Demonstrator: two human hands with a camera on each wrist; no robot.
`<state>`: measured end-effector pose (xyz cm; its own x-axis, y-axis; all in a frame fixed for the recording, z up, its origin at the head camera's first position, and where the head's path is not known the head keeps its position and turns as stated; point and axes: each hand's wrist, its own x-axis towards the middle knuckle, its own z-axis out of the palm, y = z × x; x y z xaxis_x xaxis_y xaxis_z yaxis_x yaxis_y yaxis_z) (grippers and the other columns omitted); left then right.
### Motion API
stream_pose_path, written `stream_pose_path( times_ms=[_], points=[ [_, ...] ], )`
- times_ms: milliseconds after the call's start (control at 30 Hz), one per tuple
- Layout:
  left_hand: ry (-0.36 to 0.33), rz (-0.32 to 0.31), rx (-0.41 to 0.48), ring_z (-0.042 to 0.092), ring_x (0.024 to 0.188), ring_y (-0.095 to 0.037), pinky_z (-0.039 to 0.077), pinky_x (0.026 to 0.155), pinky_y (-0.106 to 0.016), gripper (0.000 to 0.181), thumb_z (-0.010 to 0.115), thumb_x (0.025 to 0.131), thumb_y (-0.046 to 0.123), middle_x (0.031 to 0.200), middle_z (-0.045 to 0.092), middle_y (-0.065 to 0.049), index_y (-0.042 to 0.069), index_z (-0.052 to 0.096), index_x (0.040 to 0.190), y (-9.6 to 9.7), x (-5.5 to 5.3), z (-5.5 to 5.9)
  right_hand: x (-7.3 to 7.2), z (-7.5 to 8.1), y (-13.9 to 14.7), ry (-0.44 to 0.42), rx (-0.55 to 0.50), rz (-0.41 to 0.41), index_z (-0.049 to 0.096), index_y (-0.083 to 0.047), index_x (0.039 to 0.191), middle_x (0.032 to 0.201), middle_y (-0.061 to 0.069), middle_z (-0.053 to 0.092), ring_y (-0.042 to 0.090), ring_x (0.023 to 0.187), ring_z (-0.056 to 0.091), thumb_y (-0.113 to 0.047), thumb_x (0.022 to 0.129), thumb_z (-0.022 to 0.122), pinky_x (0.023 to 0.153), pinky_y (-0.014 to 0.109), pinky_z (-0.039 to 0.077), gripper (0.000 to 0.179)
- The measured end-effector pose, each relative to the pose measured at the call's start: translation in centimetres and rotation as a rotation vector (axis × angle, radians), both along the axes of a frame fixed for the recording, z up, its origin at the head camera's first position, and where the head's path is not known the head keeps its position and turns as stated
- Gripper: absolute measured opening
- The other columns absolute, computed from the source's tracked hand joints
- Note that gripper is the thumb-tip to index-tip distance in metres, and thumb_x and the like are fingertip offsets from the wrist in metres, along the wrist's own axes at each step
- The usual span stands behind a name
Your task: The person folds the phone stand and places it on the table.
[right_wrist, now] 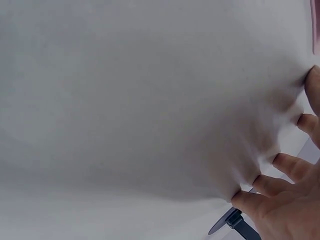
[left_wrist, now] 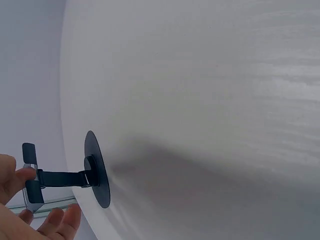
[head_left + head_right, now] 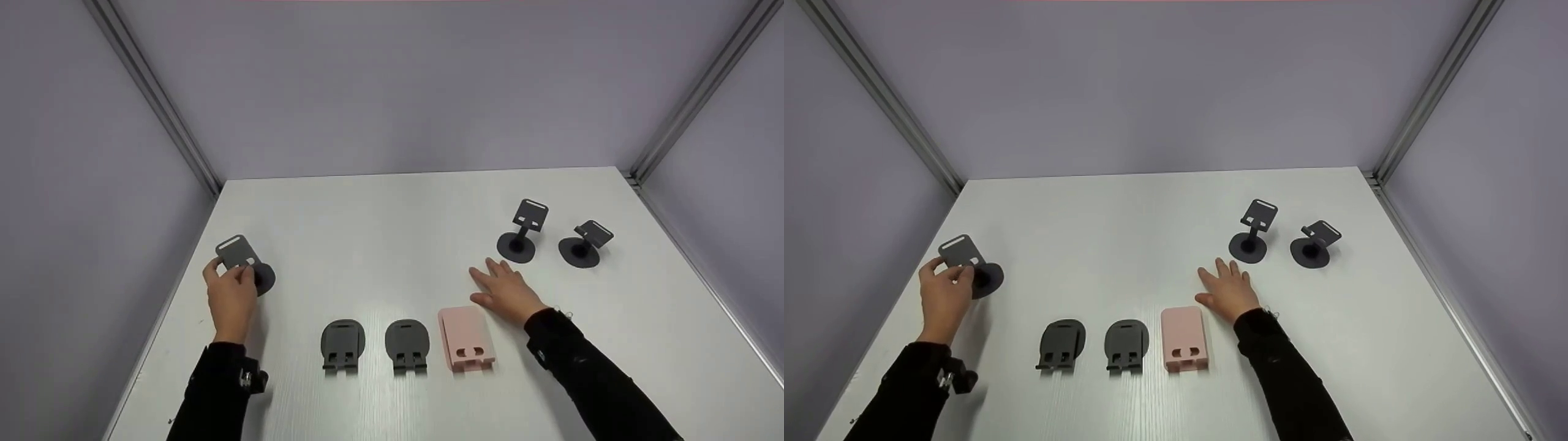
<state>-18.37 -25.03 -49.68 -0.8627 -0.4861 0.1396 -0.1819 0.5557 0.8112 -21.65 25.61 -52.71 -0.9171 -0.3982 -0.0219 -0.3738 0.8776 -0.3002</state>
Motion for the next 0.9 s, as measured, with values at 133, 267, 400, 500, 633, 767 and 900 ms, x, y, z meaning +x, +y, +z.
stream_pose_path(
  times_ms=[133,267,400,500,633,767,900],
  points=[
    [0.032,0.031,0.049,0.054,0.124,-0.044,0.045,0.101,-0.054,0.036,0.052,0.106,0.016,0.157,0.031,-0.025,-0.017,0.066,0.113,0.0,0.0,0.2,-0.1,-0.1,0.0,-0.007,0.007,-0.005,0.049,-0.005,0.151,0.155,0.035,0.035,0.059,0.144,0.029,-0.034,0.101,0.063,0.111,0.075,0.026,0.059],
    [0.073,0.084,0.135,0.051,0.123,-0.041,0.043,0.101,-0.047,0.037,0.051,0.106,0.018,0.148,0.034,-0.027,-0.016,0.062,0.112,-0.2,-0.2,0.2,-0.2,-0.1,0.0,-0.013,0.008,-0.011,0.049,-0.006,0.151,0.155,0.035,0.035,0.059,0.144,0.028,-0.034,0.101,0.063,0.111,0.075,0.026,0.059],
    [0.067,0.166,0.294,0.052,0.108,-0.027,0.048,0.090,-0.028,0.038,0.049,0.107,0.020,0.142,0.030,-0.021,-0.008,0.046,0.134,-0.6,-0.4,0.5,-0.2,0.1,-0.1,-0.023,0.002,-0.010,0.049,-0.006,0.151,0.156,0.035,0.034,0.059,0.144,0.028,-0.033,0.101,0.064,0.111,0.075,0.026,0.059],
    [0.030,0.194,0.460,0.057,0.093,-0.017,0.055,0.080,-0.020,0.047,0.048,0.107,0.018,0.141,0.026,-0.015,0.003,0.028,0.147,-0.9,-0.3,0.9,-0.1,0.2,-0.1,-0.022,-0.001,-0.006,0.049,-0.005,0.151,0.155,0.036,0.035,0.059,0.144,0.028,-0.033,0.101,0.064,0.111,0.075,0.026,0.059],
    [-0.035,0.175,0.616,0.067,0.080,-0.012,0.059,0.079,-0.021,0.061,0.047,0.107,0.015,0.138,0.032,-0.012,0.009,0.013,0.158,-1.1,-0.2,1.2,0.0,0.3,0.0,-0.017,-0.004,-0.005,0.048,-0.005,0.151,0.155,0.036,0.035,0.059,0.144,0.028,-0.032,0.101,0.064,0.111,0.075,0.026,0.059],
    [-0.055,0.144,0.667,0.069,0.079,-0.008,0.059,0.083,-0.023,0.061,0.047,0.107,0.011,0.125,0.044,-0.011,0.003,0.017,0.160,-0.8,0.0,1.2,0.2,0.3,0.1,-0.026,-0.020,-0.010,0.047,-0.005,0.152,0.156,0.035,0.033,0.059,0.145,0.027,-0.033,0.102,0.063,0.112,0.075,0.024,0.059],
    [-0.012,0.116,0.683,0.070,0.076,-0.008,0.060,0.083,-0.025,0.052,0.048,0.107,0.007,0.117,0.049,-0.015,-0.007,0.030,0.153,-0.5,0.2,1.2,0.3,0.4,0.1,-0.034,-0.032,-0.013,0.047,-0.005,0.152,0.157,0.034,0.033,0.058,0.145,0.026,-0.033,0.102,0.063,0.114,0.074,0.023,0.059]
  ],
)
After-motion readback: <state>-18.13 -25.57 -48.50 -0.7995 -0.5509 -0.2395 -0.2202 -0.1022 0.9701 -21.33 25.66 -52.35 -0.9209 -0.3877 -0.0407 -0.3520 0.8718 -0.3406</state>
